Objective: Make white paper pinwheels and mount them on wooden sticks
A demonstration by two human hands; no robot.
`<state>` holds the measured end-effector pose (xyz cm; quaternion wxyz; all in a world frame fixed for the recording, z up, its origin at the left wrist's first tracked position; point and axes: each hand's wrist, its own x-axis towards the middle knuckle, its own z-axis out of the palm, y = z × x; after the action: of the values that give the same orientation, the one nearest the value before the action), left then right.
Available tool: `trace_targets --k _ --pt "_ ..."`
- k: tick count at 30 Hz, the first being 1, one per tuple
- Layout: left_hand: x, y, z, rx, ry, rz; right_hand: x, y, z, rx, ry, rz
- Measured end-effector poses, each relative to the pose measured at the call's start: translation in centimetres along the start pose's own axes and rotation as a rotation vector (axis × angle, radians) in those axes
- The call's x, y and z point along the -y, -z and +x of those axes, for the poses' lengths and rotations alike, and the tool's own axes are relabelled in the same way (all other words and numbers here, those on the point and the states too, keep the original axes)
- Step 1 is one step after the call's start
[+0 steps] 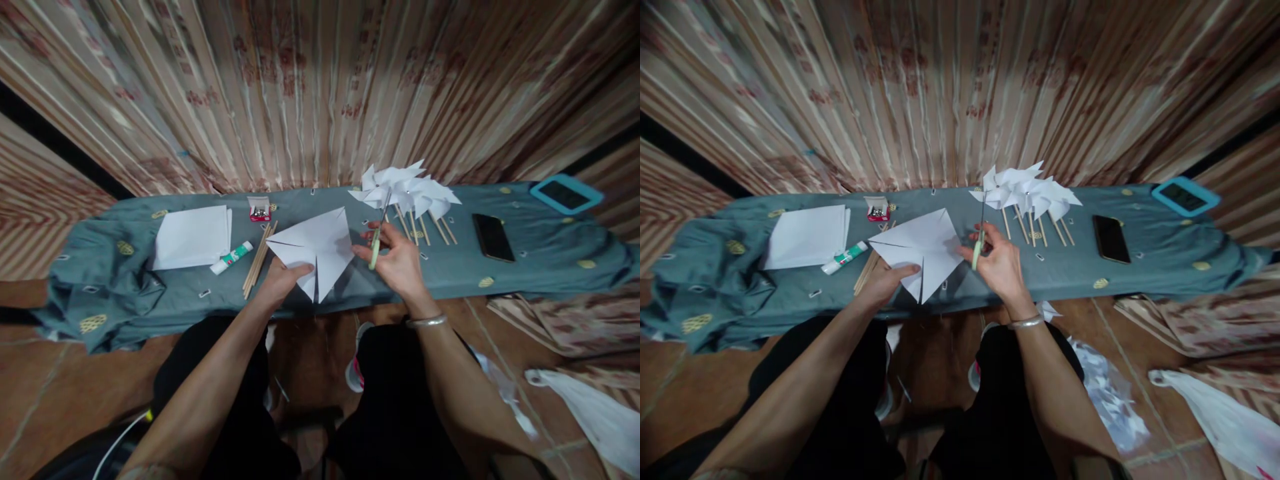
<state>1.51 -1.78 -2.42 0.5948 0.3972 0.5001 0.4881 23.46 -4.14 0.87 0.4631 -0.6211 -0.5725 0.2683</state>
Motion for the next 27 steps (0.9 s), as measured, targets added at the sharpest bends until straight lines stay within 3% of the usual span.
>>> trace_targets --k 5,18,21,27 --pt "-0.5 -0.1 -0.5 0.047 0.049 0.049 -0.1 -0.4 0.7 0.131 -0.025 0.1" --pt "-1.4 0.5 -1.0 0.161 0.063 0.059 0.2 -0.2 1.0 0.233 -0.186 0.276" --pt "-1.7 0.6 -0.9 0.136 0.128 -0.007 0.7 -0.6 1.2 0.192 -0.211 0.332" --pt "-2.5 0.2 -1.3 0.222 0.118 -0.483 1.8 -2.0 1.6 -0.043 -0.189 0.45"
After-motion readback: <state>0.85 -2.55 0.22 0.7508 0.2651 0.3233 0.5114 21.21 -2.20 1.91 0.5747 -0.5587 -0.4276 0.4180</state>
